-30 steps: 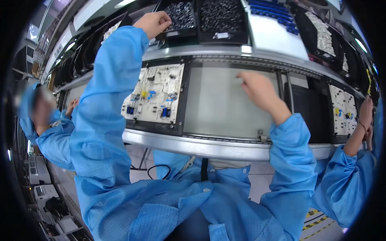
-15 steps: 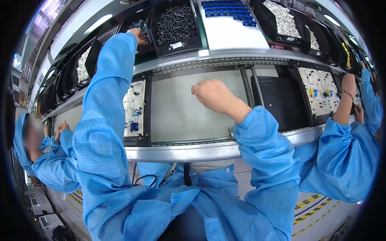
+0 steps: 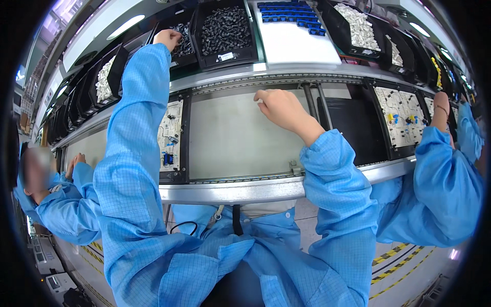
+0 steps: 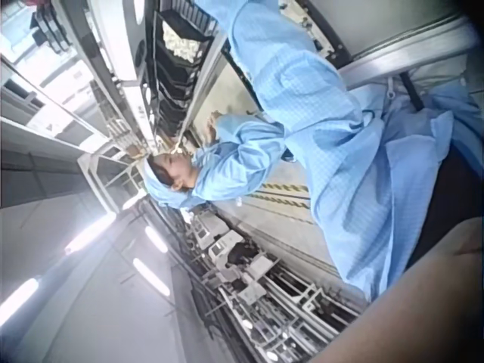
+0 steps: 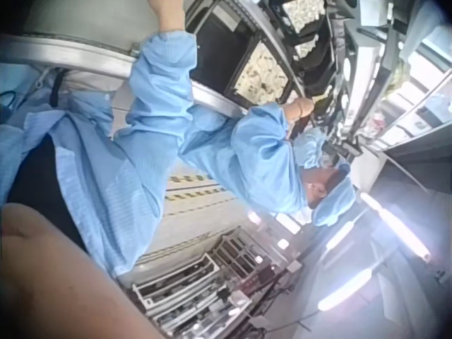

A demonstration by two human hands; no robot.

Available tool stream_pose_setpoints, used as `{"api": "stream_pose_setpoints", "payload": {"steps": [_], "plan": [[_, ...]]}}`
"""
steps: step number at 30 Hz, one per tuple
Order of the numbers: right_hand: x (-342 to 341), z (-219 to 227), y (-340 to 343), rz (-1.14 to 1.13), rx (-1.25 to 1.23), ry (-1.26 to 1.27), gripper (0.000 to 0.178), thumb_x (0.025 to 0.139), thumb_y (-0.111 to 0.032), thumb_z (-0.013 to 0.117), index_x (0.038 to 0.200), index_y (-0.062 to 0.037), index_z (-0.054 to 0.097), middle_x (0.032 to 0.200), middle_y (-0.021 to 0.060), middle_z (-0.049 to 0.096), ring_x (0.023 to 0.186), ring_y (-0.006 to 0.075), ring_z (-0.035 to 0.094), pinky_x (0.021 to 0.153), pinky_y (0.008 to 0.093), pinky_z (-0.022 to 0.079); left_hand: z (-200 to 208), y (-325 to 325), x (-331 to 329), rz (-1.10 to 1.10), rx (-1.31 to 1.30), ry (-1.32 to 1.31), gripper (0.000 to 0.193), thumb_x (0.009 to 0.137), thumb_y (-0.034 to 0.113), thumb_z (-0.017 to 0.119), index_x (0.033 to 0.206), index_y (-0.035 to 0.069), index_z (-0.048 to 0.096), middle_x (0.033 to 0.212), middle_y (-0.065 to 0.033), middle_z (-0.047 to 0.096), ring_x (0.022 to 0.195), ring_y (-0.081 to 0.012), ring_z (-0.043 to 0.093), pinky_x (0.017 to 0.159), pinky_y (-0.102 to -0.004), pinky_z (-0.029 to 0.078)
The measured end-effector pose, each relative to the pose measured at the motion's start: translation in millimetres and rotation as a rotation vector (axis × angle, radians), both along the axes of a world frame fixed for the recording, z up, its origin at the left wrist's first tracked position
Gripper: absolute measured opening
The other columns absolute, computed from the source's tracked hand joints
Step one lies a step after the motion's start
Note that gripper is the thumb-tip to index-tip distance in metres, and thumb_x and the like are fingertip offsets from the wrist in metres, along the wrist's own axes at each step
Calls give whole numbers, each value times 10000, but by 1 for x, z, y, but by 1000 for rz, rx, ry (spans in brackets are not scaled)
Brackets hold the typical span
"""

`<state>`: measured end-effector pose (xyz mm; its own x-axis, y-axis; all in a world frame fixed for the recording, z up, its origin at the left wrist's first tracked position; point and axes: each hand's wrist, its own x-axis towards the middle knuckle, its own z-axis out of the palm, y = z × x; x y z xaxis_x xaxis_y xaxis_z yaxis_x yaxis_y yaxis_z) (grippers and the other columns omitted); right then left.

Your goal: Manually picking and placing electronic components onto printed circuit boards on an industrial assembly line.

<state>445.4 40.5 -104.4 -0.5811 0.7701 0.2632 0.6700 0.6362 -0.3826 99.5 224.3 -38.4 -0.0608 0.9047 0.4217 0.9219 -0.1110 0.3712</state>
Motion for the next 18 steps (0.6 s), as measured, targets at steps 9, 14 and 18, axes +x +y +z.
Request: {"api": "stream_pose_setpoints", "payload": {"steps": [9,14,18], "plan": [[12,2,36,-253,54,210,169,815,-90,572,970,-40,618,747,127,632,685,295,615,635,369,481,5,-43,11,-81,4,-354,353,782,363,718,798,16,659,679,-65,665,595,-127,638,579,-279,507],[59,4,132,-541,570,332,204,807,-102,552,984,-12,595,763,188,615,737,363,606,699,406,489,42,-113,74,-376,-20,-680,216,848,201,665,884,-6,617,852,-94,656,738,-138,630,685,-250,498],[100,-4,198,-705,541,131,210,804,-69,516,985,26,563,765,264,610,751,429,612,698,480,503,23,-169,129,-627,-92,-700,110,775,72,699,852,26,635,809,-39,662,718,-92,590,684,-224,468]]}}
